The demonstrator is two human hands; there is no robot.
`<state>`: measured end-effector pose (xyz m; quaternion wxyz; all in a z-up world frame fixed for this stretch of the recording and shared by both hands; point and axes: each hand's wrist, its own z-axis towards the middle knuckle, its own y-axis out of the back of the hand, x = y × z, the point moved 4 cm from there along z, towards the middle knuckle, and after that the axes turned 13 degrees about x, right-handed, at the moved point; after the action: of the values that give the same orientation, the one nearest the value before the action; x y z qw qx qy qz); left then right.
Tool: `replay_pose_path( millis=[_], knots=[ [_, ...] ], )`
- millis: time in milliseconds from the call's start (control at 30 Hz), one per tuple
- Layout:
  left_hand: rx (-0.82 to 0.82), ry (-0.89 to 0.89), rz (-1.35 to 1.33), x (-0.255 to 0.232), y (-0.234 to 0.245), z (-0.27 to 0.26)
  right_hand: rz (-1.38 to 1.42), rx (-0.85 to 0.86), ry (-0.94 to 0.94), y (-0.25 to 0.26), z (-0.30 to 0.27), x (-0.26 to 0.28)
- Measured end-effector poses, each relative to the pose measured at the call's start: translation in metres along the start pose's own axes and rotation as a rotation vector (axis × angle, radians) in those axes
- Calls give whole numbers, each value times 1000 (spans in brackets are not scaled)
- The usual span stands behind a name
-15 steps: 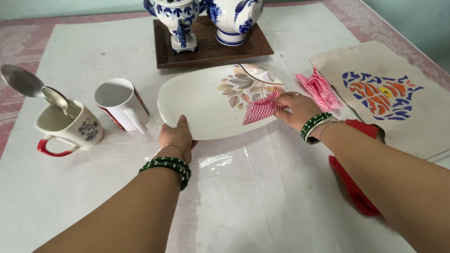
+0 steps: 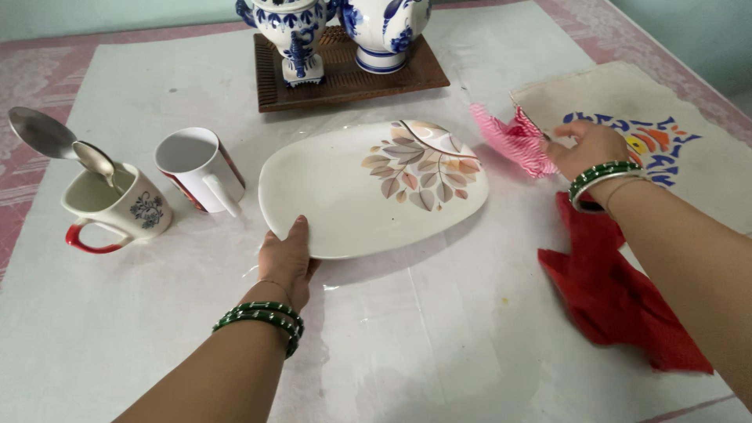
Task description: The person wipes a plate and a mug with a cloth, cleans the table surface with the cloth, and wipes a ceramic tea set on a tray before folding the cloth.
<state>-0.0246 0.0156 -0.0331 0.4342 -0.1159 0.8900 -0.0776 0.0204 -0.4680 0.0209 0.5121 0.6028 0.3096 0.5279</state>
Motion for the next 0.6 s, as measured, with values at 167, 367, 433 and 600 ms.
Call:
replay_pose_path(
  millis=[167, 367, 433, 600],
  knots=[
    [172, 4, 55, 3, 3, -9, -304, 507, -155, -16, -91, -37],
    [290, 39, 81, -10, -3, -38, -235, 258, -84, -34, -204, -52],
    [296, 28, 136, -20, -3, -52, -140, 355, -539, -24, -227, -70],
    [299, -180, 333, -58, 0, -74, 81, -58, -644, 34, -277, -41]
  ],
)
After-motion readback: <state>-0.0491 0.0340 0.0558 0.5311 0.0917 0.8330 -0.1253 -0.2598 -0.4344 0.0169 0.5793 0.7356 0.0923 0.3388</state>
